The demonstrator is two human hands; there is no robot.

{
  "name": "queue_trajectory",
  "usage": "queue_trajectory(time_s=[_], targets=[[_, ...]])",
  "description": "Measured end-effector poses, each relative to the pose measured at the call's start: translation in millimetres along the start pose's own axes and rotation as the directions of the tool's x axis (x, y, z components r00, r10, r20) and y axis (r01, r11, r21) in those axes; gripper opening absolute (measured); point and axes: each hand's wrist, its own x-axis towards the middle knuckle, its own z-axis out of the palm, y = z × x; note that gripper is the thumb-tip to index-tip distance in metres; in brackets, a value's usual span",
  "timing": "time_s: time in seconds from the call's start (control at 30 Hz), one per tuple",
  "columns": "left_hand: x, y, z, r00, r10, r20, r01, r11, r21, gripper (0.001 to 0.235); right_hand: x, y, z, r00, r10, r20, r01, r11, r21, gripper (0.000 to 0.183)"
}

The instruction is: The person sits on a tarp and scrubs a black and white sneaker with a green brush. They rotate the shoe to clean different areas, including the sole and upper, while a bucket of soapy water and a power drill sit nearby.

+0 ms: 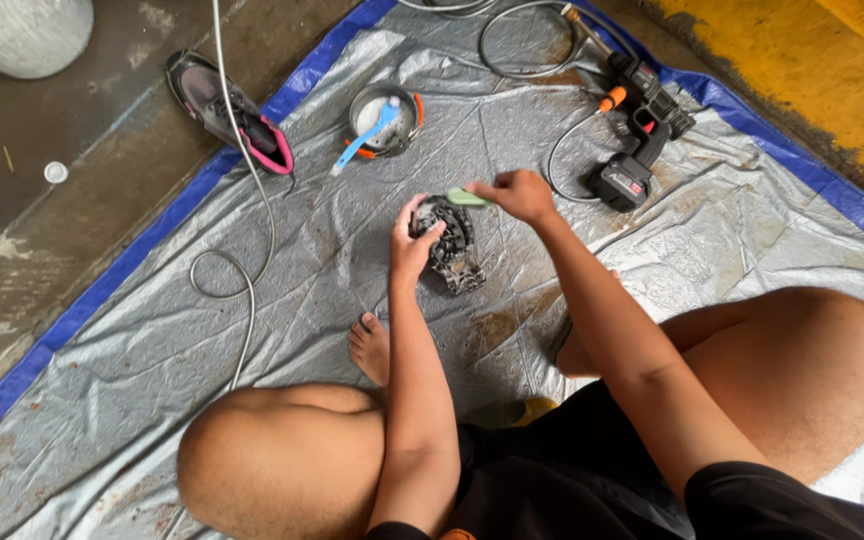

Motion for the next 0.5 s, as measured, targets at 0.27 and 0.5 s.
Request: queue_trajectory(time_s=[0.27, 0.5], targets=[[3, 11, -16, 0.999, -0.007, 0.054, 0.005, 1.000, 0.025, 0.066, -20, 0, 72, 0.984, 0.119, 0.129, -0.175, 0.620, 0.764, 0.064], [5, 6, -9, 0.999, -0.017, 0.028, 0.017, 1.000, 0.006, 0.063, -17, -18, 60, 0.999, 0.024, 0.023, -0.034, 0.756, 0.653, 0.061]])
